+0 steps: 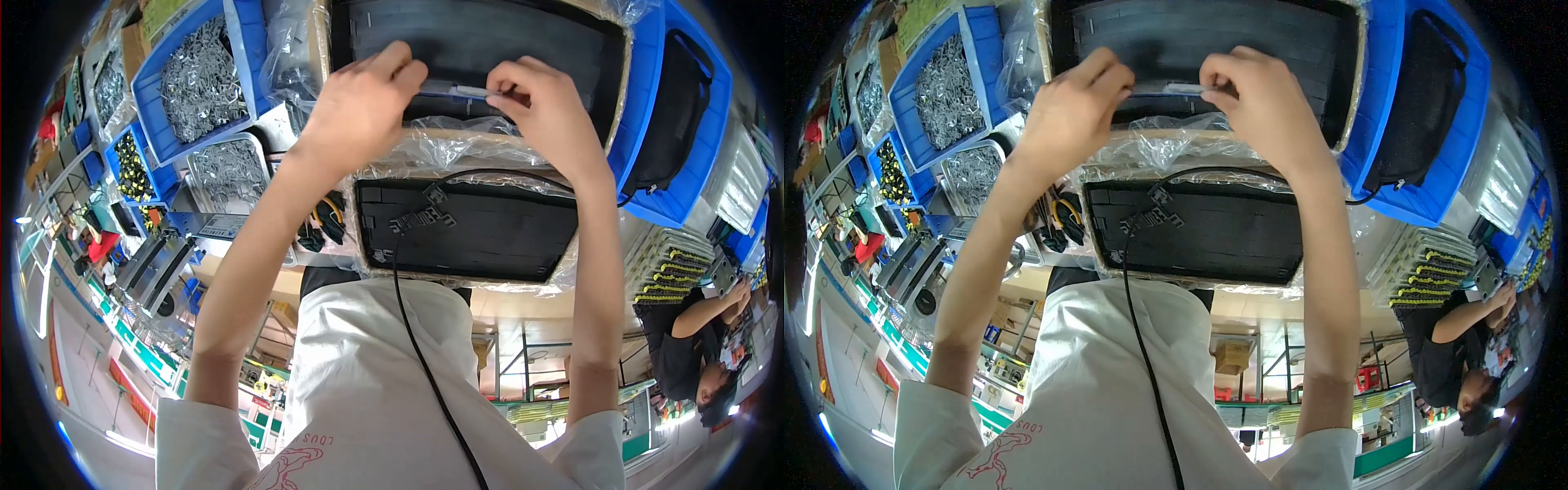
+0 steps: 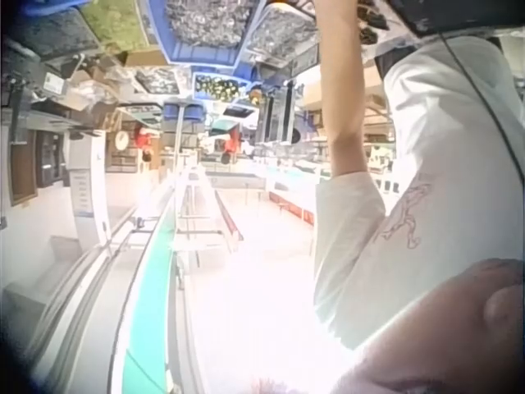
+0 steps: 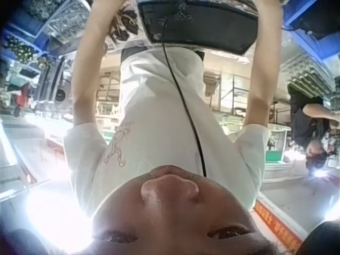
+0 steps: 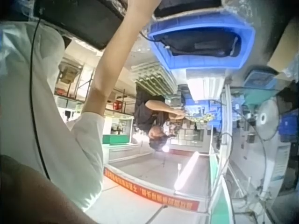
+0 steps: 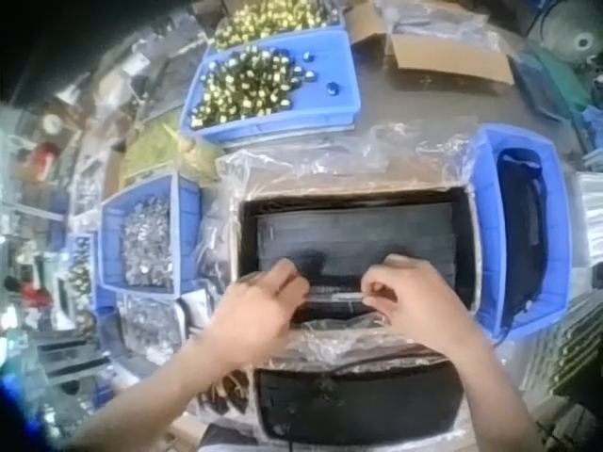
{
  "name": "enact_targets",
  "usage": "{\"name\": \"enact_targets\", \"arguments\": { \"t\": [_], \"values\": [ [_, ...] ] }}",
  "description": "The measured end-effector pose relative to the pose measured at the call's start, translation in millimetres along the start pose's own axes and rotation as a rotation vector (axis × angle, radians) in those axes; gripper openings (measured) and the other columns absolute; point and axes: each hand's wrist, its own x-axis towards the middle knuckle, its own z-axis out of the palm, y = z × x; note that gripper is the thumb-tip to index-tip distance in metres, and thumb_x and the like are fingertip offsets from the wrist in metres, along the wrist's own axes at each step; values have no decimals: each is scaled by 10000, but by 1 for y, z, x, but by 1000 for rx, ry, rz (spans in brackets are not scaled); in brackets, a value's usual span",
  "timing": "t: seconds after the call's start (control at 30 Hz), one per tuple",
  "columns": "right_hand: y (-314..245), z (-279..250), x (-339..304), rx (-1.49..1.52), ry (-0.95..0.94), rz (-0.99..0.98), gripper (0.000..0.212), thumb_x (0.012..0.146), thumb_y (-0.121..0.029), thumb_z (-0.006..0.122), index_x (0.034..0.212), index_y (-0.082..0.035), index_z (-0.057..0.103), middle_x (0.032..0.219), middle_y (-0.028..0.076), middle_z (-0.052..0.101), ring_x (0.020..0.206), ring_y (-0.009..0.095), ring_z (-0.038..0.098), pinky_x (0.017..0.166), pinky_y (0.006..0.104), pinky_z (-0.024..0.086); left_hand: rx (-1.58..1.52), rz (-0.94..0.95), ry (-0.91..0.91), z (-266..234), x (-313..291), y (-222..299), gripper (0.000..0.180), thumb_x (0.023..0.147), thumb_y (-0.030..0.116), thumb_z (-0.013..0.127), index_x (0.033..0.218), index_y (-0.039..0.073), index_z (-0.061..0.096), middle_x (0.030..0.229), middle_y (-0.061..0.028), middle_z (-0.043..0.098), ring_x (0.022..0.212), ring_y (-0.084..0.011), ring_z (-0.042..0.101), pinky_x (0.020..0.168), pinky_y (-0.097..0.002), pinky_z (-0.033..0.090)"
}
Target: Assembling small electronic parts using a manual press fixture at a factory workstation.
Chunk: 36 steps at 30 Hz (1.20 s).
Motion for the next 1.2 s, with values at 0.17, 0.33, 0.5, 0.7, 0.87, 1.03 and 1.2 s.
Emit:
{"name": "enact_targets", "arguments": {
  "t": [0.17,0.33,0.5,0.7,0.87,1.03,1.2],
  "values": [
    [-12,-29,2,245,-60,101,80,955,-39,691,1026,-4,679,910,16,680,747,53,550,653,228,463,-360,34,170,-36,0,1,230,915,-15,644,1141,5,604,1073,-154,591,893,-379,626,777,-418,517],
    [-37,-57,-13,636,-210,120,153,952,-77,702,1095,-34,671,897,-5,664,723,43,532,634,211,430,-392,47,158,-76,-23,21,313,902,14,701,1207,10,631,1064,-153,596,872,-361,601,774,-405,506],
    [-78,-61,-45,898,-234,242,219,963,-127,679,1134,7,659,969,60,688,702,59,548,606,222,433,-444,63,163,-106,-65,43,248,945,66,664,1184,9,629,994,-158,590,836,-404,627,711,-452,506],
    [-128,-24,-96,1074,-180,36,283,939,-63,675,1184,73,636,1032,146,698,715,171,635,601,267,497,-622,-40,187,-127,-140,68,218,986,83,628,1177,-20,623,969,-197,626,823,-424,616,732,-442,500],
    [-204,29,-124,960,36,63,349,891,-38,754,1198,75,634,989,176,724,833,221,721,680,316,597,-782,-176,149,-143,-205,76,201,1000,94,618,1160,-26,628,919,-198,636,801,-394,627,726,-417,502],
    [-249,77,-143,995,49,-40,120,913,80,699,1018,88,641,990,132,717,884,191,730,784,311,615,-618,-84,266,-168,-263,65,361,856,145,764,1165,-13,664,969,-183,671,851,-370,638,764,-419,521],
    [-296,117,-164,967,42,55,113,884,83,735,937,59,638,996,134,715,889,184,728,761,282,596,-775,-64,356,-192,-305,68,654,658,190,921,1233,-7,680,1228,-176,659,1114,-321,669,941,-391,527]
  ]
}}
